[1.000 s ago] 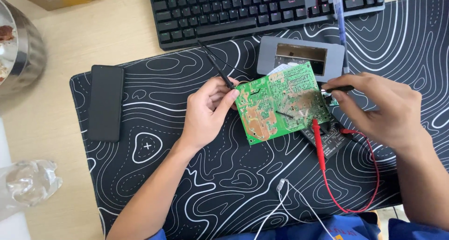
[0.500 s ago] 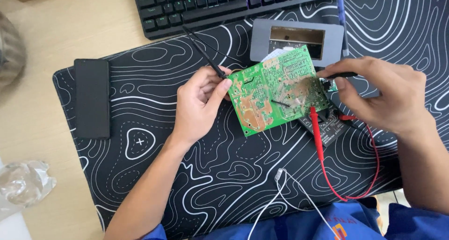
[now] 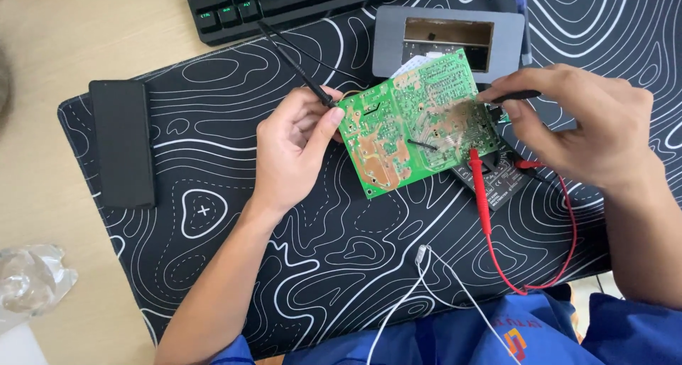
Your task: Using a multimeter to test electrical components and traces on a printed circuit board.
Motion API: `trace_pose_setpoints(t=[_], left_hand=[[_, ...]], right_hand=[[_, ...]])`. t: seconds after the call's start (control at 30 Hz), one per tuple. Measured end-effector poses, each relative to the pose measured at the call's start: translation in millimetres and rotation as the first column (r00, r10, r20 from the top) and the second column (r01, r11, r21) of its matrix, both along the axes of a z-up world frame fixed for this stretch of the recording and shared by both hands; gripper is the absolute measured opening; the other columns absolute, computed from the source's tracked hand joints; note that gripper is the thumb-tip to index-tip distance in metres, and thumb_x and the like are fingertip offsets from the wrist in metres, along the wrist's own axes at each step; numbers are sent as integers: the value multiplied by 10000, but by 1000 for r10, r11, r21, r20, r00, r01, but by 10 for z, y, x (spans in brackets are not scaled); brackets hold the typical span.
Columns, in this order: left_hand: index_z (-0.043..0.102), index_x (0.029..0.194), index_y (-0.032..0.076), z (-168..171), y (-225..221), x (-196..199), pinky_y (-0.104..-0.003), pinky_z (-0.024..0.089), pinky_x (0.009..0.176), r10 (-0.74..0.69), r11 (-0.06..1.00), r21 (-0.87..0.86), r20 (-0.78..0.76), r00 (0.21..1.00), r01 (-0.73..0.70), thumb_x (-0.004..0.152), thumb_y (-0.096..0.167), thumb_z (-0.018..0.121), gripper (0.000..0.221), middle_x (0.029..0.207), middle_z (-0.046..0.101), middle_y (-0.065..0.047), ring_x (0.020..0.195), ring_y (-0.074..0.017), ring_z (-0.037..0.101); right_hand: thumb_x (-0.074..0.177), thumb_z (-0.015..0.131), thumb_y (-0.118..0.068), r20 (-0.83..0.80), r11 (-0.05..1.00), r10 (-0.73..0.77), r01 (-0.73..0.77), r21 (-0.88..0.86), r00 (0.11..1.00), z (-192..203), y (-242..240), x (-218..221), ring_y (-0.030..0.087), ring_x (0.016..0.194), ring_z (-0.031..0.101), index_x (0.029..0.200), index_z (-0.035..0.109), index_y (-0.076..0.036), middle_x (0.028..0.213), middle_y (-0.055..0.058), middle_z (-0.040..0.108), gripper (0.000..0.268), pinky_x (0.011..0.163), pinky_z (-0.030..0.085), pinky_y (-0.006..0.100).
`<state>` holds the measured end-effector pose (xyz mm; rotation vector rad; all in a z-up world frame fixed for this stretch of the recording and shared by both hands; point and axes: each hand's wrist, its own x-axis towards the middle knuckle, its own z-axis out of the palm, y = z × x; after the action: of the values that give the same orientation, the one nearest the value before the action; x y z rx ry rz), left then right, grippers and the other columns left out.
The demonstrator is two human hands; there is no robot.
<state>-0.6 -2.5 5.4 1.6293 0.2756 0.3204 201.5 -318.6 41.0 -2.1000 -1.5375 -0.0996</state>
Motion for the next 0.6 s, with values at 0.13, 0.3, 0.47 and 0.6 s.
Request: trace_pose_setpoints(t=[0.13, 0.3, 0.47, 0.6], left_hand=[[685, 1325, 12, 7, 0, -1, -298, 735, 942, -3, 1000, 0, -9, 1000, 3, 1174, 103, 678, 177, 1212, 801, -113, 1072, -193, 819], [681, 1330, 15, 3, -3, -2, -292, 720, 953, 6, 1000, 2, 0, 1000, -6, 1180, 97, 679, 171, 1238, 800, -108, 1082, -185, 810], [685, 1332, 9, -24, -3, -5, -293, 726, 943, 7, 1000, 13, 20, 1000, -8, 1173, 86, 686, 177, 1242, 804, -120, 1072, -193, 819], [700, 1313, 9, -33, 10, 7, -304, 739, 943, 3, 1000, 9, 6, 1000, -3, 1159, 109, 688, 183, 1220, 810, -117, 1089, -202, 832]], right_hand=[[1223, 764, 60, -16, 1000, 8, -8, 2, 1000, 31, 21, -11, 272, 1095, 851, 1306, 885, 42, 1239, 123, 891, 148, 884, 564, 298], [1262, 782, 57, -18, 999, -34, 33, -35, 999, 60, 22, -34, 248, 1133, 834, 1342, 915, -11, 1263, 82, 890, 169, 898, 505, 279], [1241, 798, 92, -66, 1000, -1, 3, 22, 998, 128, 146, -69, 261, 1051, 830, 1271, 884, 55, 1179, 124, 874, 98, 878, 561, 306], [1200, 792, 53, -173, 998, -24, 33, 50, 985, 210, 259, -79, 198, 936, 810, 1178, 841, 65, 1111, 132, 866, 56, 864, 595, 289]])
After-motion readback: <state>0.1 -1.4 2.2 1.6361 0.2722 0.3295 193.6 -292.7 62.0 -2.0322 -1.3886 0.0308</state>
